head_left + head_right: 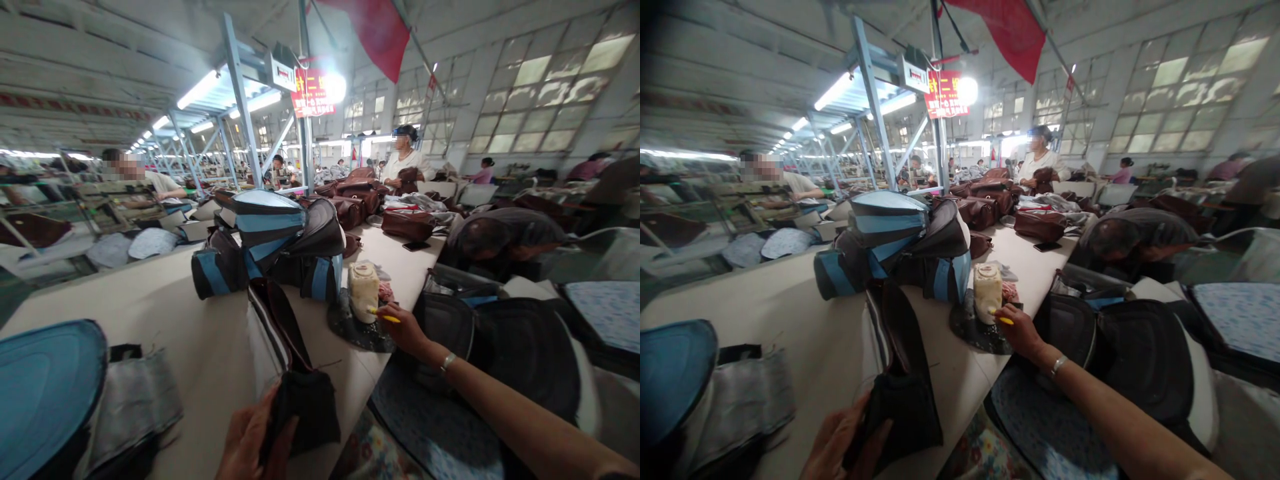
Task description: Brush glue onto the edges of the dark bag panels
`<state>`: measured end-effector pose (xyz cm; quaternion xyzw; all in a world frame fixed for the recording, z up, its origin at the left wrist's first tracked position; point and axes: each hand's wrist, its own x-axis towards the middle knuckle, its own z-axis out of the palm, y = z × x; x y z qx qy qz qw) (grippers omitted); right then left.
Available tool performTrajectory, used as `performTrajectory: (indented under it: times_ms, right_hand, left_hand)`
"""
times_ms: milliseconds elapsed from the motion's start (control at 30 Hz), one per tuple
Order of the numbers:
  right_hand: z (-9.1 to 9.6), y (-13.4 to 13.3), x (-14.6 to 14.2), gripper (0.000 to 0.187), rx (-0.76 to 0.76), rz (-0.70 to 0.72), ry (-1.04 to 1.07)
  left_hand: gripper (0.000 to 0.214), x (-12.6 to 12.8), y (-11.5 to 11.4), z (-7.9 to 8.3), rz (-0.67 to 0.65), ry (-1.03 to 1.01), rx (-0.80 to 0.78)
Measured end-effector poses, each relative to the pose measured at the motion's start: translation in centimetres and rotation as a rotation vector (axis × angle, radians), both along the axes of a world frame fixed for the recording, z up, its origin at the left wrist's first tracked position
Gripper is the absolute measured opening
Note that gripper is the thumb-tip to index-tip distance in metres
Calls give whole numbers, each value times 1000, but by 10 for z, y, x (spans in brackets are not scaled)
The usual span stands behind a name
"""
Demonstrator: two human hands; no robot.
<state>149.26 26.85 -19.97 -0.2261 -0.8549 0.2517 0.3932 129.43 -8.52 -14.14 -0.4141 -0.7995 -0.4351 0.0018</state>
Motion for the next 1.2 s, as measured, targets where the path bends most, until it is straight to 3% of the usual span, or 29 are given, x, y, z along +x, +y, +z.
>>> performTrajectory:
  times_ms: [133, 267, 367, 467, 567, 667, 733, 833, 933, 1067, 1200]
  right_hand:
    - [2, -3, 2, 23, -28, -52, 81]
    - [3, -12, -1, 26, -57, -89, 116]
    - [18, -23, 1, 29, -67, -95, 125]
    - [64, -37, 6, 29, -64, -105, 152]
    - [135, -66, 10, 26, -65, -50, 191]
    - [200, -109, 6, 14, -18, 237, 255]
    - [225, -135, -3, 6, 131, 385, 222]
    - [230, -155, -20, 2, 366, 538, 135]
    - [222, -151, -25, 4, 501, 578, 40]
    - [226, -139, -10, 6, 554, 563, -78]
    - [232, -146, -5, 4, 514, 520, 12]
  left_hand:
    - [52, 15, 8, 13, 28, -13, 43]
    - [46, 24, 18, 25, -44, 34, 99]
    - [38, 28, 26, 29, -97, 56, 139]
    - [38, 31, 36, 30, -128, 87, 184]
    - [38, 35, 46, 33, -184, 50, 228]
    - [36, 40, 54, 36, -224, 3, 247]
    - [37, 44, 57, 38, -222, -17, 245]
    - [38, 48, 57, 40, -219, -60, 257]
    - [37, 47, 53, 40, -218, -57, 271]
    - [36, 42, 49, 39, -220, -31, 280]
    - [35, 44, 49, 41, -229, -92, 282]
